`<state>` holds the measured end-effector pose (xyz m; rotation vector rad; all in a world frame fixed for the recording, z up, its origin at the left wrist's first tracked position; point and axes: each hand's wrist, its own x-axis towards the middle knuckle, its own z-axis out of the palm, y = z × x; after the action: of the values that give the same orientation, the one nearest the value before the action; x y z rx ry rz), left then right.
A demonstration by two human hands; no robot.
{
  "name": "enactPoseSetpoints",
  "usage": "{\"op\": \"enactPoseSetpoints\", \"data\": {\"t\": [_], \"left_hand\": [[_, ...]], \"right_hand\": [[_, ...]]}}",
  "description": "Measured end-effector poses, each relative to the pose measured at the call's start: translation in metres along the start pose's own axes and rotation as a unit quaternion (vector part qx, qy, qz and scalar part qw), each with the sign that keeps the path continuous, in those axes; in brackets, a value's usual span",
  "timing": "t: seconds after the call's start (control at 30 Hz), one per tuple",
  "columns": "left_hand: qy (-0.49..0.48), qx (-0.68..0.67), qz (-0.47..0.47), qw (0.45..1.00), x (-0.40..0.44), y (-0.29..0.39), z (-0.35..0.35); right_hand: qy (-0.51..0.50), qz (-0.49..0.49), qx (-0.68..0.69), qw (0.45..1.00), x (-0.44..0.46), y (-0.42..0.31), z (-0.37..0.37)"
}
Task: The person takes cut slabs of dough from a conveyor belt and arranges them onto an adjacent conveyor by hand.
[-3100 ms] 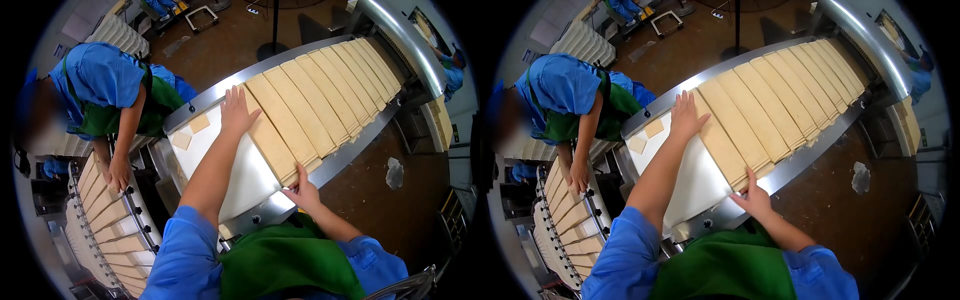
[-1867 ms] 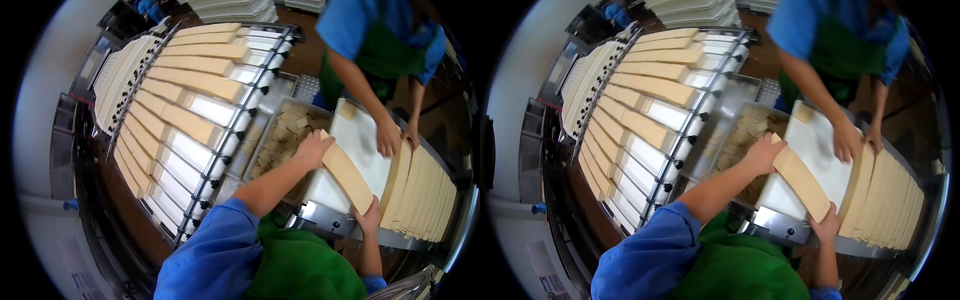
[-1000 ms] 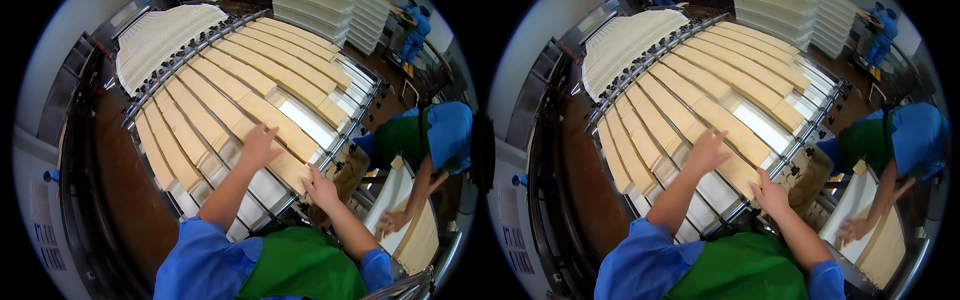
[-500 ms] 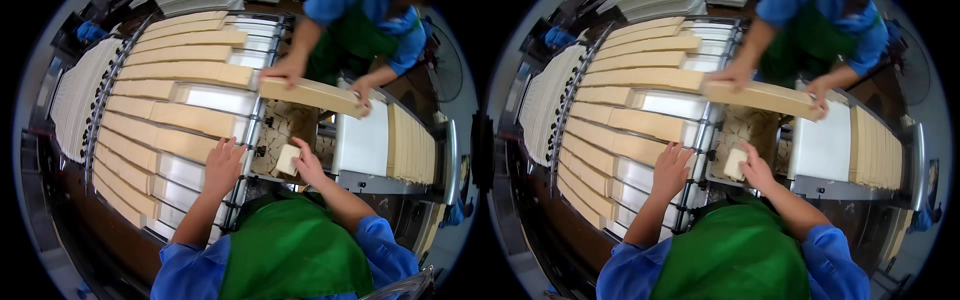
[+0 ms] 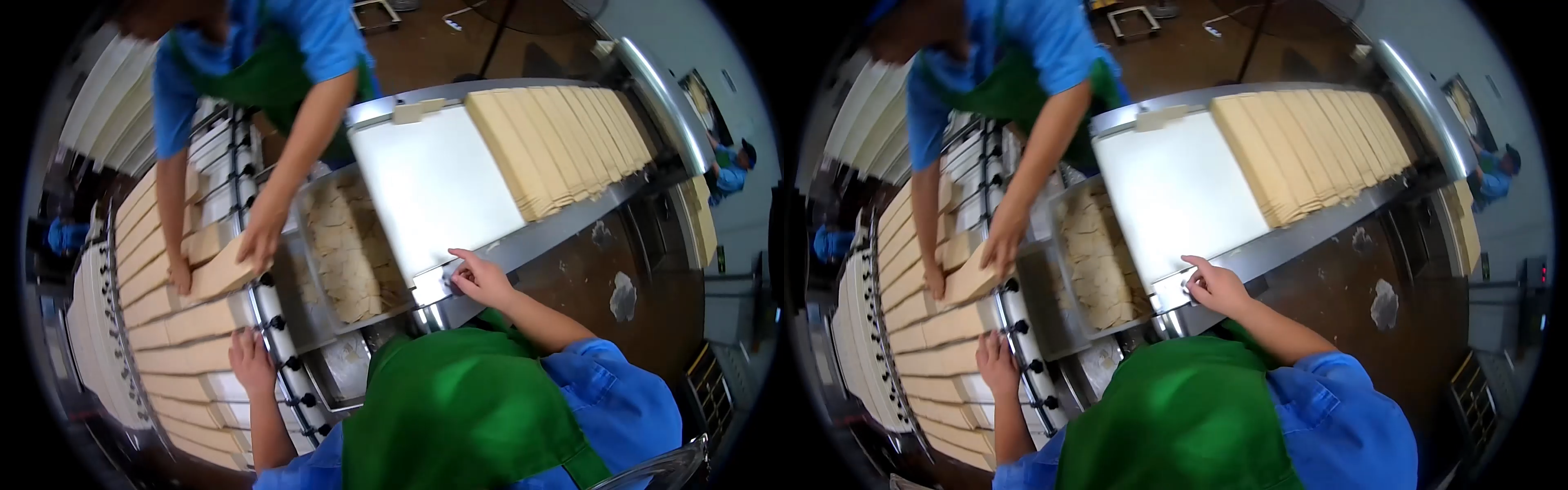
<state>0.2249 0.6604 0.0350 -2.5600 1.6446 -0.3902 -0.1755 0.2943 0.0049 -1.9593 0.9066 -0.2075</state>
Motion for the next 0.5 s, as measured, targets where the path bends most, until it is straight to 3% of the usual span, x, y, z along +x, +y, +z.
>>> {"op": "enactPoseSetpoints", "data": {"t": [0.13, 0.2, 0.27, 0.33, 0.4, 0.47, 0.5], "left_hand": [[0.014, 0.054, -0.077, 0.996, 0.0, 0.009, 0.007], [0.001, 0.046, -0.123, 0.991, 0.003, 0.011, 0.016], [-0.03, -0.093, -0.199, 0.975, -0.002, 0.006, 0.029], [-0.034, -0.129, -0.187, 0.973, -0.014, 0.009, 0.043], [-0.068, -0.082, -0.175, 0.979, -0.001, 0.014, 0.039], [-0.053, -0.118, -0.212, 0.969, 0.019, 0.044, 0.025], [-0.018, -0.119, -0.165, 0.979, 0.044, 0.073, 0.024]], "right_hand": [[0.031, -0.007, 0.027, 0.999, -0.013, 0.052, -0.045], [0.1, 0.024, -0.009, 0.995, -0.012, 0.078, -0.065], [0.143, 0.051, 0.01, 0.988, -0.013, 0.108, -0.082], [0.208, 0.13, 0.042, 0.969, -0.011, 0.134, -0.101], [0.221, 0.142, 0.06, 0.963, -0.006, 0.161, -0.111], [0.225, 0.186, 0.11, 0.95, 0.0, 0.177, -0.119], [0.223, 0.184, 0.119, 0.95, 0.007, 0.181, -0.122]]}}
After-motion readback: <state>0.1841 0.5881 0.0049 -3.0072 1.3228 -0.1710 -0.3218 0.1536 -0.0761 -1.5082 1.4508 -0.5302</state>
